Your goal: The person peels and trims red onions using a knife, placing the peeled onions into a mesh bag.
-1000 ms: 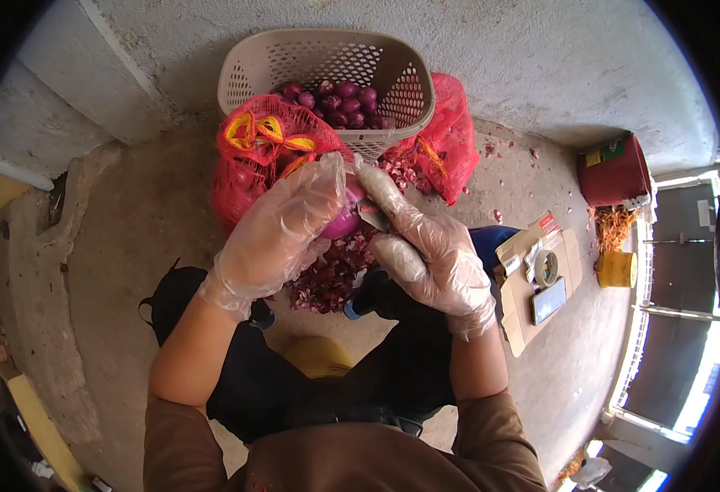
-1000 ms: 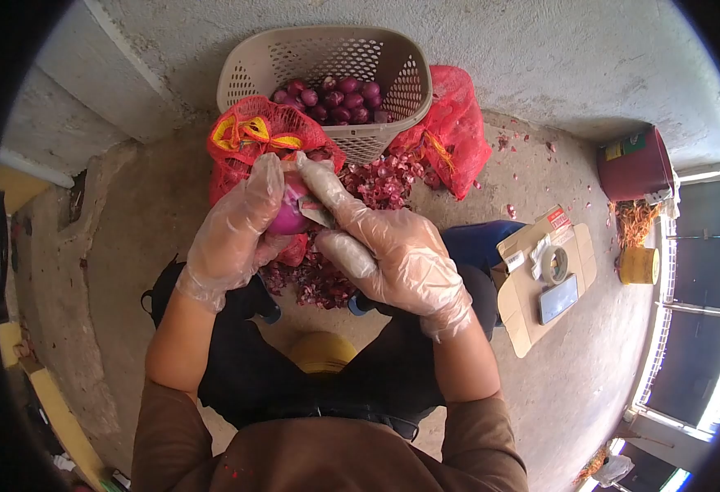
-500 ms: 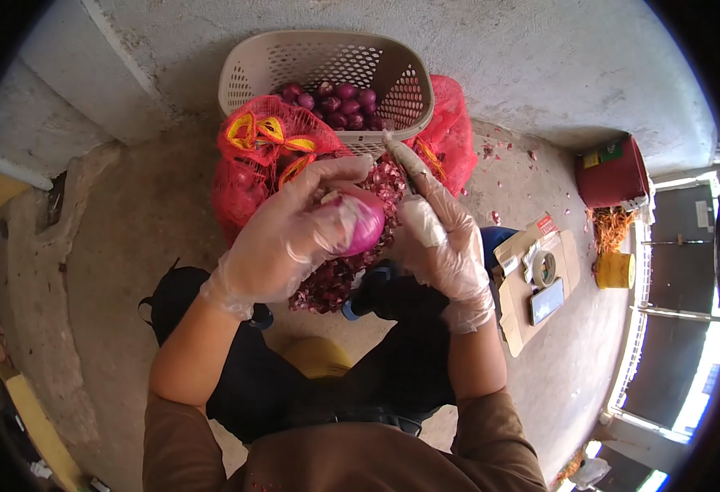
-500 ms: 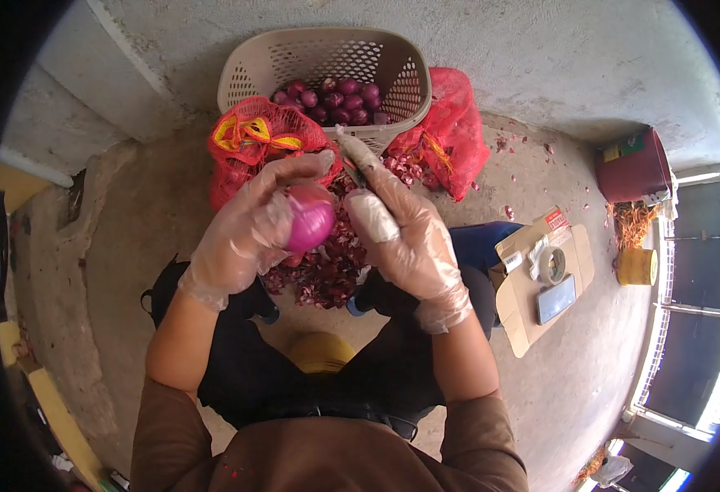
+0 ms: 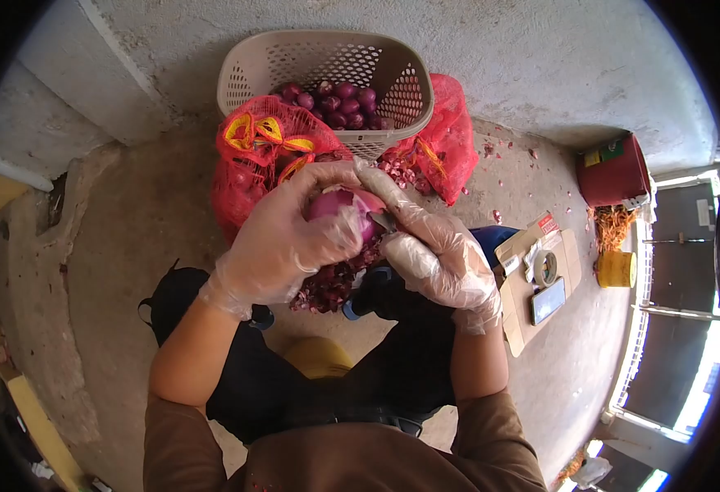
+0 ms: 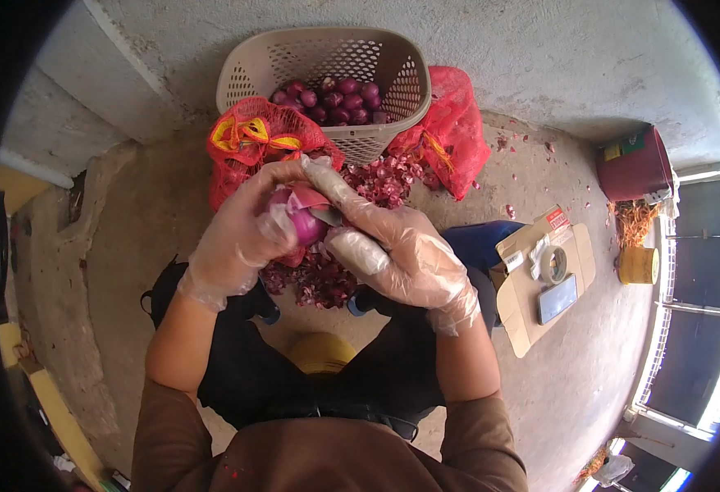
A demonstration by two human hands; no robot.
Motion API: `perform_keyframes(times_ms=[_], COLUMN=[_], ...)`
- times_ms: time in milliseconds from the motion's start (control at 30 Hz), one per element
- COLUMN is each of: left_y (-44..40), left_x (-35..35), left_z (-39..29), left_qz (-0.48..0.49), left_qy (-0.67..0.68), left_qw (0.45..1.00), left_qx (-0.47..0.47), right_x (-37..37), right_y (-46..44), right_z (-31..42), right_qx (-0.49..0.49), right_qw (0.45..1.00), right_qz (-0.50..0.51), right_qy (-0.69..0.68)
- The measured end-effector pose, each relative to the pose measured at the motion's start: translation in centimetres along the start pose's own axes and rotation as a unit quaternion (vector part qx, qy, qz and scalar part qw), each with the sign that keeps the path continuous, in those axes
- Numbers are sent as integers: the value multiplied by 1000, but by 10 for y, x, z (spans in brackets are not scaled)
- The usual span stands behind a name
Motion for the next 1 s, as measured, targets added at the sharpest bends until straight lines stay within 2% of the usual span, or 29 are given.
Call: perform_keyframes(times_ms=[67, 167, 367, 467, 567, 667, 767, 867, 1000], left_y=[1, -4, -2, 2, 7, 3, 4, 6, 1], left_x=[0, 2, 2, 7, 8, 6, 4, 2, -1], left_z=[-3, -3, -3, -8, -13, -7, -5, -5, 4], left_qz=[10, 0, -5, -11, -8, -6, -31, -23, -7], left_qy=[-28, -58, 0, 19, 37, 24, 33, 105, 210], left_qw=[999, 996, 995, 997, 999, 997, 996, 994, 977], left_qx=[-14, 75, 97, 72, 19, 68, 75, 10, 22], right_x=[1, 8, 17, 17, 14, 14, 14, 12, 10], right_y=[0, -1, -5, -3, -3, -2, 0, 3, 7], right_z=[-2, -2, -6, -4, -10, -13, -15, -20, -23], right_qx=[3, -10, -51, -3, -28, -35, -23, -13, 9], right_qw=[1000, 997, 984, 978, 972, 969, 971, 975, 981], right_qz=[-20, -61, -139, -134, -138, -139, -127, -105, -54], right_qy=[-13, -44, -96, -161, -190, -202, -202, -196, -187])
Point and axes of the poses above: each hand's wrist, its own y-axis away from the middle knuckle, its own x-axis out of the palm, z = x × y, the point moved 3 cm from there along -y, towards the middle knuckle, and after that the axes turned 3 degrees about z, right-handed, at the moved point
